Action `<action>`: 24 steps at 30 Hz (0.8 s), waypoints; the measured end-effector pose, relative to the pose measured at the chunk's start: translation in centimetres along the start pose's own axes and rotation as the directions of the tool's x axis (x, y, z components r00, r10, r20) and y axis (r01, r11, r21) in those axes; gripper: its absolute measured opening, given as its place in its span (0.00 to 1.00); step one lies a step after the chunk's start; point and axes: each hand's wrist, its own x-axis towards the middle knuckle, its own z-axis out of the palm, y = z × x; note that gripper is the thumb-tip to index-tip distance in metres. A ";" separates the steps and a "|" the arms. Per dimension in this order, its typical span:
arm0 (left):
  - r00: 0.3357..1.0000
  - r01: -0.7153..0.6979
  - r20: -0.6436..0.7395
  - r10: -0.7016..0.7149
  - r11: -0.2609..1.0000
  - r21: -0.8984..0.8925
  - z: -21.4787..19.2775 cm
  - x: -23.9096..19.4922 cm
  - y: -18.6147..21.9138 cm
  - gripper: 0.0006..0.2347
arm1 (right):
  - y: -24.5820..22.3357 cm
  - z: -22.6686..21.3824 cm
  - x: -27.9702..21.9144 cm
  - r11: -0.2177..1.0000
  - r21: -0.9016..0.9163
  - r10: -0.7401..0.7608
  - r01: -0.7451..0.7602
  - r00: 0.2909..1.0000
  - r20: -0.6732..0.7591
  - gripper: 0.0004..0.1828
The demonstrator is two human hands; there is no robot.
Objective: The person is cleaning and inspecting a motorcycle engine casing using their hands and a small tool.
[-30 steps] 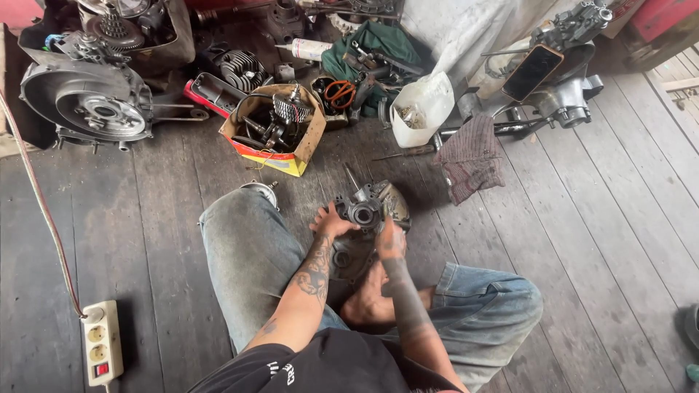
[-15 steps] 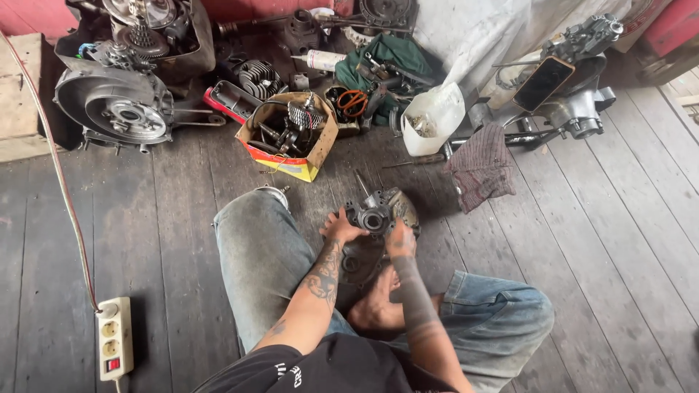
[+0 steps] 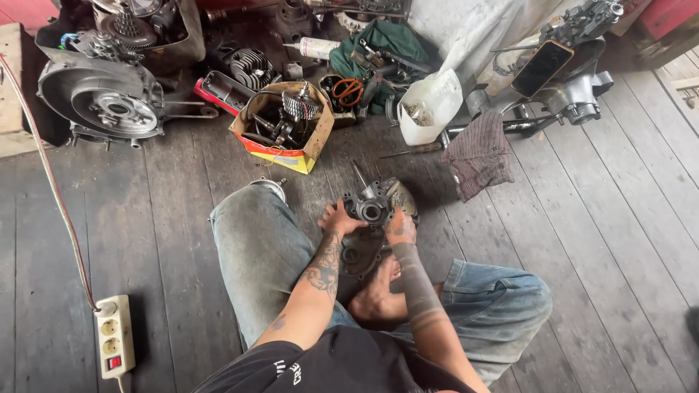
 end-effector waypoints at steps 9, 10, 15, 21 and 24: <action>1.000 -0.016 0.015 0.017 1.000 -0.019 -1.0 -1.5 0.4 0.54 | -1.0 1.0 -4.4 0.968 -0.251 -0.022 0.012 0.999 -0.034 0.21; 1.000 -0.008 0.018 0.008 1.000 -0.023 -0.7 -1.6 0.3 0.54 | 0.2 1.4 -2.5 0.967 -0.255 -0.021 0.014 0.999 -0.025 0.21; 1.000 -0.010 0.020 0.010 1.000 0.002 -0.5 -1.1 0.2 0.55 | 1.6 1.8 0.5 0.974 -0.227 -0.030 0.021 0.999 -0.036 0.21; 0.999 0.032 0.020 -0.032 0.999 0.031 0.5 1.1 -0.7 0.56 | -0.3 -0.3 -5.9 0.980 -0.198 -0.017 0.028 0.998 0.060 0.25; 1.000 -0.003 -0.005 0.003 1.000 0.010 -0.3 -0.1 -0.1 0.56 | 0.0 0.1 -0.7 0.998 -0.057 -0.034 0.033 0.999 -0.020 0.26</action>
